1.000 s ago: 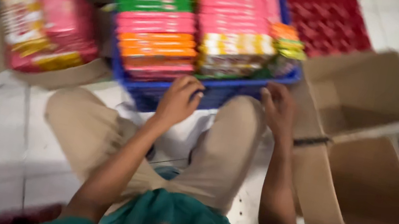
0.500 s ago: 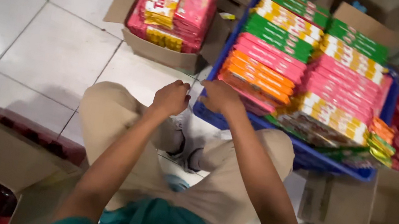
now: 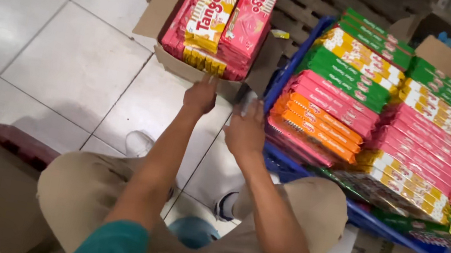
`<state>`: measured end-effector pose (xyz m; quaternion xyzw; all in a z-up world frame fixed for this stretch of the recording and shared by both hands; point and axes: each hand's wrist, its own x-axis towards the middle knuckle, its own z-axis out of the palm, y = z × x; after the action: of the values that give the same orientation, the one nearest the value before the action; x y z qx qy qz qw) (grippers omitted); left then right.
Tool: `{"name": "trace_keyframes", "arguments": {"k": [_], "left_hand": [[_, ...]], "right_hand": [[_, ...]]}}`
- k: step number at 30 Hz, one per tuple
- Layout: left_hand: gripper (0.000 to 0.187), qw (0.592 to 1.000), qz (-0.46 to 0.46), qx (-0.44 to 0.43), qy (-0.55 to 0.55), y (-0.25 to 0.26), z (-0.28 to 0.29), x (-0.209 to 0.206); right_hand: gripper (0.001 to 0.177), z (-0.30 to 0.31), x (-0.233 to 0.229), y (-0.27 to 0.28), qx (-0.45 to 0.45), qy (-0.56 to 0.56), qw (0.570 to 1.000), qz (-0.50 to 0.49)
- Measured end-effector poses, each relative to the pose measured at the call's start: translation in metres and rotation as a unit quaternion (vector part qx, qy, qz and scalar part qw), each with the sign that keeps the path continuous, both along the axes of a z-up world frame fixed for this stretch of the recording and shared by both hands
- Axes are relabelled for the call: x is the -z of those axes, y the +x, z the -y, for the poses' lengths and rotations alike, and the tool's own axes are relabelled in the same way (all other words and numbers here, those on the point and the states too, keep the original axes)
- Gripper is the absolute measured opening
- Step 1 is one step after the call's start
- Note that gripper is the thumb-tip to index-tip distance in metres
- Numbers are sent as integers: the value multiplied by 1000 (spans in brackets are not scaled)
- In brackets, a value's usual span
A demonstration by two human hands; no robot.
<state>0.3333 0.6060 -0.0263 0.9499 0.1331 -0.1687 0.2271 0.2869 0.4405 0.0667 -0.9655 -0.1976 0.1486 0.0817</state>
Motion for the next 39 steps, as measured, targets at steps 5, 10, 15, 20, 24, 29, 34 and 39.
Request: {"name": "trace_keyframes", "arguments": {"k": [5,10,15,20,24,29,34,39], "left_hand": [[31,970,151,90,170,47,-11,111],[20,899,365,131,205,72,-1,191],[28,921,325,120,180,63,-3,184],[27,939,273,109,180,45,-13,172],[22,927,300,121,191,10,-35,146],[34,991,87,-11,101,-52,-66,93],[17,988,59,-121,69,-88,-95,84],[60,981,-53,-188,-12,-87,-81,63]], "right_hand": [[64,-13,33,12,-35,-69,997,-9],[60,-14,56,15,-65,-89,992,60],[64,-19,53,17,-39,-95,994,48],[62,-18,56,16,-45,-105,992,61],[61,-18,47,14,-56,-126,990,42],[54,-20,37,15,-62,-140,988,22],[46,-20,60,15,-80,-131,987,37],[64,-27,109,11,-57,71,996,-24]]}}
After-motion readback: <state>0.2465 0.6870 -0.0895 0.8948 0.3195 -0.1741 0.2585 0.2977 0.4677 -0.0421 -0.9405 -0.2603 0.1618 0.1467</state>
